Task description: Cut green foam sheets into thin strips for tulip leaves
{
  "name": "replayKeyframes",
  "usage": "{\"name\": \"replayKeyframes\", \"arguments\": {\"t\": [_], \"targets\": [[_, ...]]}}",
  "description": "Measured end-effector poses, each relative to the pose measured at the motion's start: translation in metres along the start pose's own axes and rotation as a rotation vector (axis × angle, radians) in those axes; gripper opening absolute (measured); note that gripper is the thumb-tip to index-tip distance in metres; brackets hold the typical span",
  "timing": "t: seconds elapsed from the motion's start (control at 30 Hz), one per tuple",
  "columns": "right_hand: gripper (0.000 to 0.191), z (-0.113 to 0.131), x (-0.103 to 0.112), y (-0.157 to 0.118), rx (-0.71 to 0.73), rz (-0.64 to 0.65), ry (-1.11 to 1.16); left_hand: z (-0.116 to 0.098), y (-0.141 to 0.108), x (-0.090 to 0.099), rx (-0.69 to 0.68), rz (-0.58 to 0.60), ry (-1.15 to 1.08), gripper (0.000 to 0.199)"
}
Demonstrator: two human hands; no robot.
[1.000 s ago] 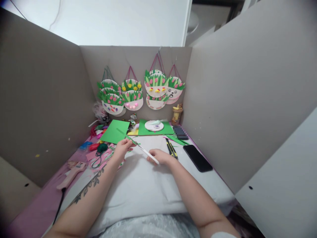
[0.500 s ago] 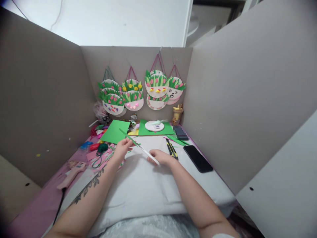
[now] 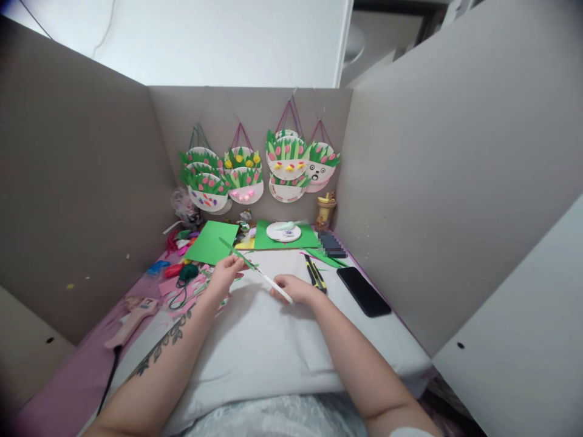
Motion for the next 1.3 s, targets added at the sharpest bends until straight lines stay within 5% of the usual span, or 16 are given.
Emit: {"name": "replayKeyframes", "arguments": {"t": [0.33, 1.0, 1.3], "targets": [[0.009, -0.006, 0.001, 0.001, -0.022, 0.007, 0.033, 0.005, 0.012, 0.014, 0.004, -0.027, -0.009, 0.032], [0.008, 0.002, 0.001, 0.000, -0.004, -0.023, 0.007, 0.001, 0.005, 0.004, -0.037, 0.016, 0.017, 0.028], [0.008, -0.003, 0.003, 0.000, -0.012, -0.018, 0.013, 0.000, 0.008, 0.014, -0.020, -0.021, -0.025, 0.033]]}}
Point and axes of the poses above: each hand's wrist, its own y-axis towards the middle knuckle, its own x-axis out of the back of the hand, z = x × y, the point moved 7 cm from there along y, towards the middle knuckle, and after that the axes turned 10 degrees about x, right-handed, at the moved point
